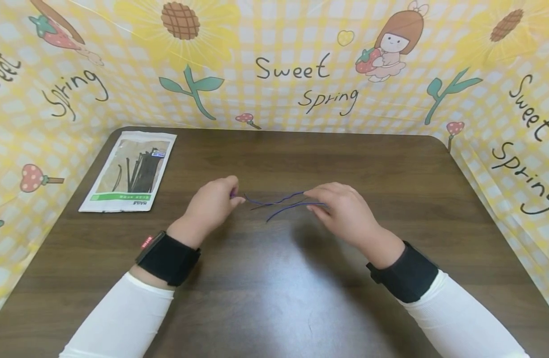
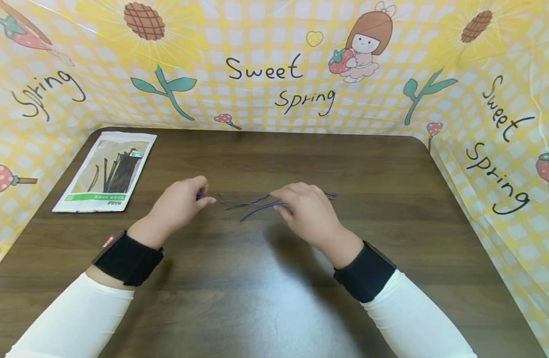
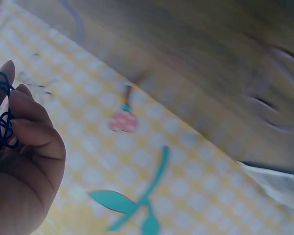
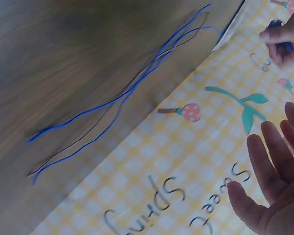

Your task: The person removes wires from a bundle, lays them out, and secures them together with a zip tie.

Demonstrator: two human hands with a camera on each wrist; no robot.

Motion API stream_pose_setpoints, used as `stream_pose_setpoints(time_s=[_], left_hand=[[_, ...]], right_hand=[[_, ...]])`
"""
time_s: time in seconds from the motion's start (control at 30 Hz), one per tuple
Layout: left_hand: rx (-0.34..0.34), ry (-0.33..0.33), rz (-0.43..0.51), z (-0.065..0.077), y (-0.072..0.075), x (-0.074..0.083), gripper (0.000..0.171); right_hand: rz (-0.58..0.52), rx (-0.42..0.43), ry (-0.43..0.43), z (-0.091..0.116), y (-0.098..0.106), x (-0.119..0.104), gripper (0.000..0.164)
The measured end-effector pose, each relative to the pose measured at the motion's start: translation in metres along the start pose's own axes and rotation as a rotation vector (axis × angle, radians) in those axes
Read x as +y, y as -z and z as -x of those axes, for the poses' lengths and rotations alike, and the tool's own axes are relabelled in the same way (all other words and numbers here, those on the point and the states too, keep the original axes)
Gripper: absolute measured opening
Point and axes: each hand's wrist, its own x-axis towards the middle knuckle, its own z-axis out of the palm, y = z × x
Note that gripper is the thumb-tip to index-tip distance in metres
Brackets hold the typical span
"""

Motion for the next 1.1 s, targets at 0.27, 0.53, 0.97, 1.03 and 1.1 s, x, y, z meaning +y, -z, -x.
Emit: stream_pose_setpoints(time_s=[0.27, 0.53, 0.97, 1.03, 1.1], left_hand=[[-0.016, -0.100, 0.023, -0.004, -0.012, 0.046, 0.025], [-0.073, -0.175, 0.080, -0.008, -0.024, 0.074, 0.017], [0.034, -0.260, 0.029, -0.005, -0.032, 0.077, 0.031], [0.059, -0.292, 0.016, -0.005, -0.033, 0.076, 0.030], [0.068, -0.320, 0.009, -0.005, -0.033, 0.074, 0.028]], right_hand=[[-0.037, 0.038, 0.058, -0.012, -0.007, -0.019, 0.022], [-0.062, 0.018, 0.079, -0.017, -0.020, -0.028, 0.014], [-0.095, 0.012, -0.059, -0.012, -0.021, -0.018, 0.007], [-0.084, 0.012, -0.079, -0.011, -0.019, -0.014, 0.006], [-0.073, 0.009, -0.091, -0.009, -0.018, -0.012, 0.007]])
